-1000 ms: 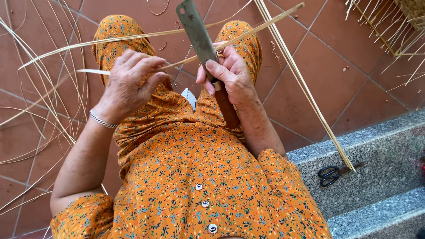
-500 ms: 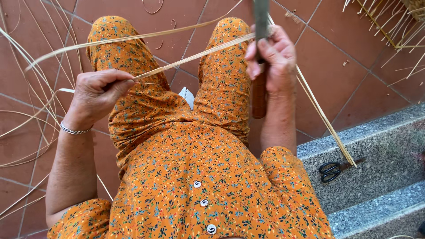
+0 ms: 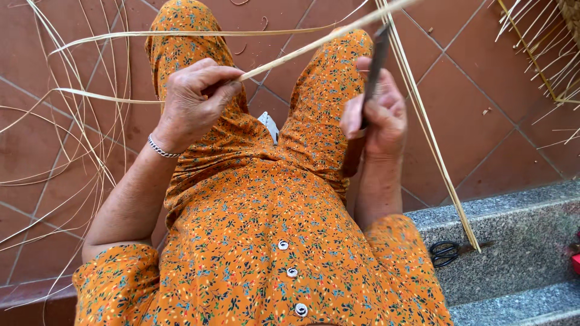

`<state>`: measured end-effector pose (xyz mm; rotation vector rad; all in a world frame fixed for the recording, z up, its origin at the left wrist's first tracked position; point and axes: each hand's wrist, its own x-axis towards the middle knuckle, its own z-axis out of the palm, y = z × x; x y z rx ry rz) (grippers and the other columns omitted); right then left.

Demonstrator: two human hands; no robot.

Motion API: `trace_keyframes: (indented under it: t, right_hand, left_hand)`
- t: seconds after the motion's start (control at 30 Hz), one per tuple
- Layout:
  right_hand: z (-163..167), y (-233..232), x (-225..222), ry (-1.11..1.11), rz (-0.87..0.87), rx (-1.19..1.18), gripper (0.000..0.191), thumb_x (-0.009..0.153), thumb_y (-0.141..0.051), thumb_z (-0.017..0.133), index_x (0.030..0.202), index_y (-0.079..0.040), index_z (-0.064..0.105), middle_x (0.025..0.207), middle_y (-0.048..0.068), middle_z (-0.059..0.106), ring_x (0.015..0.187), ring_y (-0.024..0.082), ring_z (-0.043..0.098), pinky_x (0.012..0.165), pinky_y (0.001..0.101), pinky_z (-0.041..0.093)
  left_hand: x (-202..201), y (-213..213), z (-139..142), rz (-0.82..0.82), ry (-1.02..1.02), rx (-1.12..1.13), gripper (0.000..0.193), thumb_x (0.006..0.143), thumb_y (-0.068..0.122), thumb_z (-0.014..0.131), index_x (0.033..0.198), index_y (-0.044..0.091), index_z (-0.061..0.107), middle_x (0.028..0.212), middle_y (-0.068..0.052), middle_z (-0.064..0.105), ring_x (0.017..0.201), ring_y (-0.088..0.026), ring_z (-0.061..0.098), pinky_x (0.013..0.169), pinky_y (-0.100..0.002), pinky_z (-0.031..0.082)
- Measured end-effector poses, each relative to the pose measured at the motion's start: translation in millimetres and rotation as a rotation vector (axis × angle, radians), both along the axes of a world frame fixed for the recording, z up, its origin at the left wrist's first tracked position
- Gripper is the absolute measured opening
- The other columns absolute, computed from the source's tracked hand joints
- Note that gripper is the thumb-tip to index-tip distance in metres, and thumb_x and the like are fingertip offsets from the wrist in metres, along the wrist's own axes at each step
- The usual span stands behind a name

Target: The person sits on outdoor steps and splits long bamboo strips into thinner strands, drawing a knife along the strip and pulling the split lengthwise by hand. They then bend and flex the split strands, working them across their lap.

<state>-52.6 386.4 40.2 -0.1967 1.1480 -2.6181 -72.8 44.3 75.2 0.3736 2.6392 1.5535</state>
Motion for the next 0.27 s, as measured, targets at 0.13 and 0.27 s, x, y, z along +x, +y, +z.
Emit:
trace_keyframes:
  t: [0.13, 0.27]
  right_hand:
    - [15, -24, 3, -0.136, 0.128, -0.096, 0.081, 0.100, -0.016, 0.074, 0.163, -0.003, 0.025, 0.084, 0.020, 0.066, 0.048, 0.017, 0.056, 0.045, 0.0269, 0.047]
    - [21, -39, 0, -0.124, 0.149, -0.185, 0.087, 0.102, -0.019, 0.073, 0.167, -0.006, 0.018, 0.098, 0.026, 0.066, 0.046, 0.017, 0.058, 0.042, 0.0238, 0.047]
  left_hand:
    - [0, 12, 5, -0.027, -0.043, 0.040, 0.010, 0.098, 0.004, 0.079, 0.108, 0.004, 0.078, 0.083, -0.003, 0.065, 0.070, -0.008, 0.058, 0.061, -0.026, 0.045]
    - [-2, 18, 3, -0.040, -0.009, 0.049, 0.010, 0.097, 0.004, 0.080, 0.107, 0.003, 0.078, 0.082, -0.004, 0.064, 0.070, -0.010, 0.057, 0.061, -0.026, 0.045]
